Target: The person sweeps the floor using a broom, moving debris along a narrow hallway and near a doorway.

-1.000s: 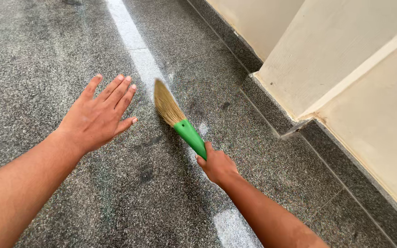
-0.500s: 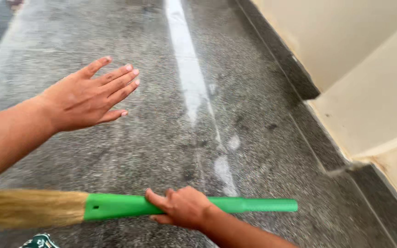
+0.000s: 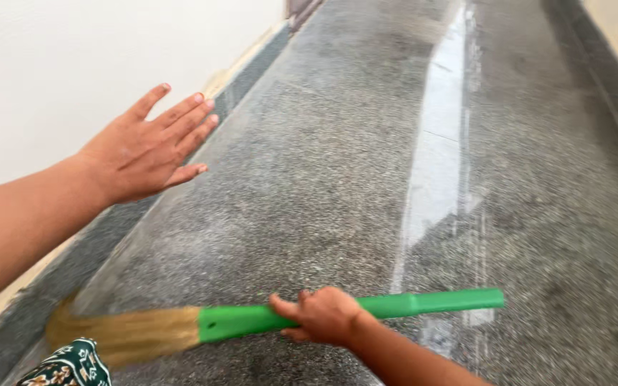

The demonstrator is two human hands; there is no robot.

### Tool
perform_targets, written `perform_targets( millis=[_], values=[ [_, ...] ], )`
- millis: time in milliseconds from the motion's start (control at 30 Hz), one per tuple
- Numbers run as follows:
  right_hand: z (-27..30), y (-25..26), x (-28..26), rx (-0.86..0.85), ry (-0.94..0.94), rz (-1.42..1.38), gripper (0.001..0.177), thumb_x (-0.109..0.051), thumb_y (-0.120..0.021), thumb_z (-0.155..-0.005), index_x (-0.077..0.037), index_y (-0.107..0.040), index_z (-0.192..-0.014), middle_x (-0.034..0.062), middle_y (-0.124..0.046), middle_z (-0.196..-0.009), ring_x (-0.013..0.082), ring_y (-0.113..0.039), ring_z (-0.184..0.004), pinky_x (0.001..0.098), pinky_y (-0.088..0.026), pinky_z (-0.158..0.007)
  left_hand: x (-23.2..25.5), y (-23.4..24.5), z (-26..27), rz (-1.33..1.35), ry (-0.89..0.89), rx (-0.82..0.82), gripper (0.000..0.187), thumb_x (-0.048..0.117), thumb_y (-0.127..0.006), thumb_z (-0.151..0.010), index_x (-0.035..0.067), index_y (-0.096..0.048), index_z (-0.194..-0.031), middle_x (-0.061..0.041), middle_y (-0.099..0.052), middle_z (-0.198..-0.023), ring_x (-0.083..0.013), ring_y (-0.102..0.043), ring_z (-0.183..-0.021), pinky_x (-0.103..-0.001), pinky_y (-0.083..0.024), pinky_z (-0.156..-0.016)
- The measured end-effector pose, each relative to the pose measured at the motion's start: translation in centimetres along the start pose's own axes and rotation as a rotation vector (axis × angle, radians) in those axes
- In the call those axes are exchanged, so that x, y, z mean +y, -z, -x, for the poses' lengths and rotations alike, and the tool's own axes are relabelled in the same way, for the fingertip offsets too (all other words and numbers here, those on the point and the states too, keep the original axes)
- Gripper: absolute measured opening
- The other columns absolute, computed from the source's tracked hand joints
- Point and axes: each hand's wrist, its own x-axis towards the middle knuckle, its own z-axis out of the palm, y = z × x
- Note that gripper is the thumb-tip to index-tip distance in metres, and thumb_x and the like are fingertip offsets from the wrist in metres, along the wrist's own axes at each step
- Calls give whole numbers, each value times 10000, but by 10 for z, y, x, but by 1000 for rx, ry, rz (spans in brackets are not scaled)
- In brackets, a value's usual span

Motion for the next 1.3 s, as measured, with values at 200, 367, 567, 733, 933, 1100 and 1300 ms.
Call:
perform_targets(
  millis=[200,367,567,733,933,1100,1300],
  values=[
    [0,1,60,-36,-355,-68,620,-582,-322,-1083,-150,-235,-1520,162,-701,-845,259,-712,-616,389,-644,-499,9,-15,30,185,-104,-60,806,603,-153,-985,95,-209,-1608,-98,-197,-1698,-246,-156,-1559,-433,-143,-1205],
    [-2,2,108,181,-706,-280,527,-542,-419,-1040,-176,-325,-1409,159,-734,-812,311,-731,-669,456,-627,-590,7,-19,27,157,-84,-134,840,628,-132,-958,104,-151,-1614,-118,-141,-1702,-246,-105,-1556,-470,-110,-1245],
    [22,7,105,402,-852,-482,471,-475,-460,-1026,-145,-399,-1355,171,-723,-766,329,-710,-633,480,-595,-547,20,-50,13,706,-5,541,739,561,-171,-1015,40,-248,-1532,-150,-244,-1604,-247,-181,-1509,-489,-131,-1257],
    [42,-1,40,194,-522,-361,644,-537,-411,-1025,-184,-241,-1535,175,-688,-843,270,-675,-548,389,-583,-438,12,-34,4,329,25,206,760,578,-182,-1002,71,-275,-1560,-123,-276,-1643,-235,-210,-1538,-478,-175,-1228],
    [26,-8,-3,225,-262,-274,643,-553,-476,-1022,-168,-262,-1491,220,-675,-785,365,-687,-590,482,-574,-494,15,1,-11,21,28,39,773,625,-206,-969,169,-354,-1575,-48,-345,-1650,-194,-270,-1504,-441,-201,-1197],
    [16,-5,49,161,-474,-211,588,-541,-473,-1029,-155,-276,-1426,152,-687,-748,330,-712,-632,481,-617,-556,23,2,-19,-4,27,98,775,629,-208,-983,157,-386,-1572,-48,-368,-1648,-167,-289,-1480,-430,-205,-1201],
    [37,-23,105,227,-965,-576,449,-517,-449,-1049,-145,-409,-1298,168,-714,-856,340,-772,-773,471,-644,-640,30,4,-27,46,-25,55,796,626,-181,-961,160,-324,-1591,-61,-326,-1658,-193,-250,-1530,-427,-162,-1198]
  ],
)
